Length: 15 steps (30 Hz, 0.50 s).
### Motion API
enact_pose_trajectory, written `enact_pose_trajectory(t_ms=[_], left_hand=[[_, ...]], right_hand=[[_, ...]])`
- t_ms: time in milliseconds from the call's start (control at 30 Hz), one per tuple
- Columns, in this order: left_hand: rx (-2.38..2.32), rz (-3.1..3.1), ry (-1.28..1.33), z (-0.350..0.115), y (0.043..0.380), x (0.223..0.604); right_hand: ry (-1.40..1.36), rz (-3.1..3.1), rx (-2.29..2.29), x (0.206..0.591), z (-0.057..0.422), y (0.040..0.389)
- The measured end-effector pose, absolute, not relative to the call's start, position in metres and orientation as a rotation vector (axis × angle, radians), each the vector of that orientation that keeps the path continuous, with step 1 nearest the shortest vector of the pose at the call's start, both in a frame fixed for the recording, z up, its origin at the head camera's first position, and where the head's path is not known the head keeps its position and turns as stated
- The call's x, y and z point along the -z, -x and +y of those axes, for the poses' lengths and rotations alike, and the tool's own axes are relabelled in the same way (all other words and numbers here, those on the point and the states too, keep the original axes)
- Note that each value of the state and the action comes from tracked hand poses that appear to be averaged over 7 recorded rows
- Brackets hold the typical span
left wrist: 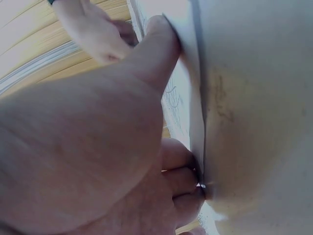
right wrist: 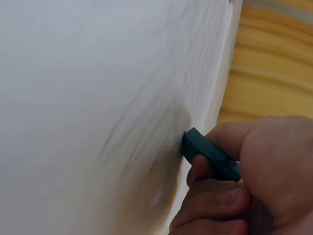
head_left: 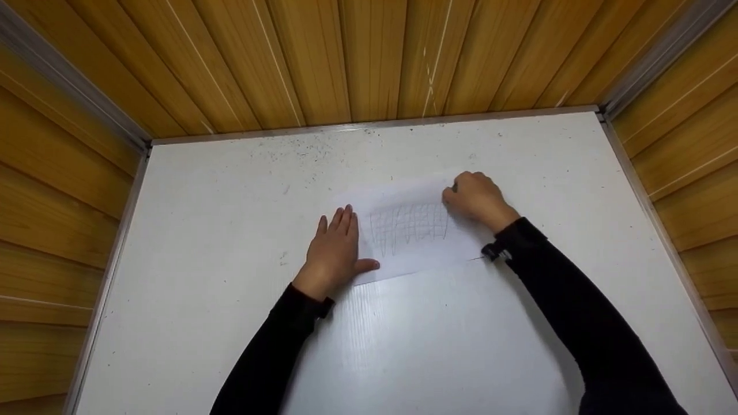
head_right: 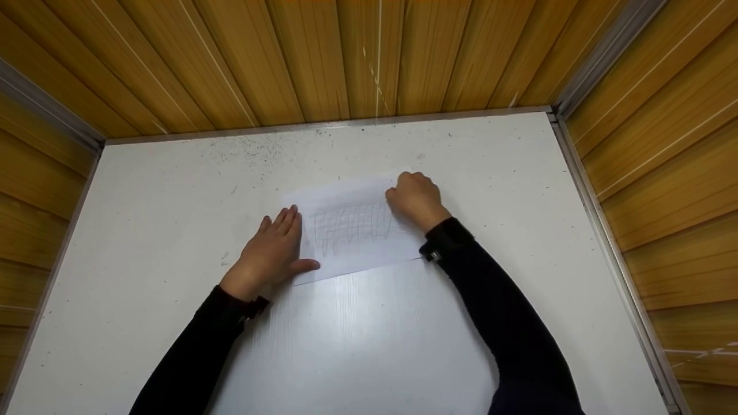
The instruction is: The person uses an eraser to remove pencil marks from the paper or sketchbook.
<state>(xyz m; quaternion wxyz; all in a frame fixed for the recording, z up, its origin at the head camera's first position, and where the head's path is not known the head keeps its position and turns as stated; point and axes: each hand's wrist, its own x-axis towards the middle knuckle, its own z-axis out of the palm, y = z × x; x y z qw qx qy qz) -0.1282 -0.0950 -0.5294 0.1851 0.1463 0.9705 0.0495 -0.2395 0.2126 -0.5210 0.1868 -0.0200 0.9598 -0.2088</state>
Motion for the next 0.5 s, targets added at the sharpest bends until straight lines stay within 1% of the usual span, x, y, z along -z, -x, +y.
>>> enact_pose_trajectory(t_ms=[100, 233, 333, 500], left_hand=[[-0.161, 2.732, -0.406, -0.096, 0.128, 0.529], [-0.192, 2.727, -0.398, -0.097, 0.128, 0.528], [-0.181, 2.727, -0.402, -0.097, 0.128, 0.528], [-0.142, 2.736, -0.429, -0.094, 0.129, 0.528]], right_hand=[[0.042, 2.703, 0.56, 0.519, 0.231, 0.24], [0.04, 2.694, 0.582, 0.515, 0.226, 0.243], [0.051, 2.667, 0.629, 0.512, 0.201, 0.244], [0.179, 2.607, 0.66, 0.515, 0.131, 0.235]])
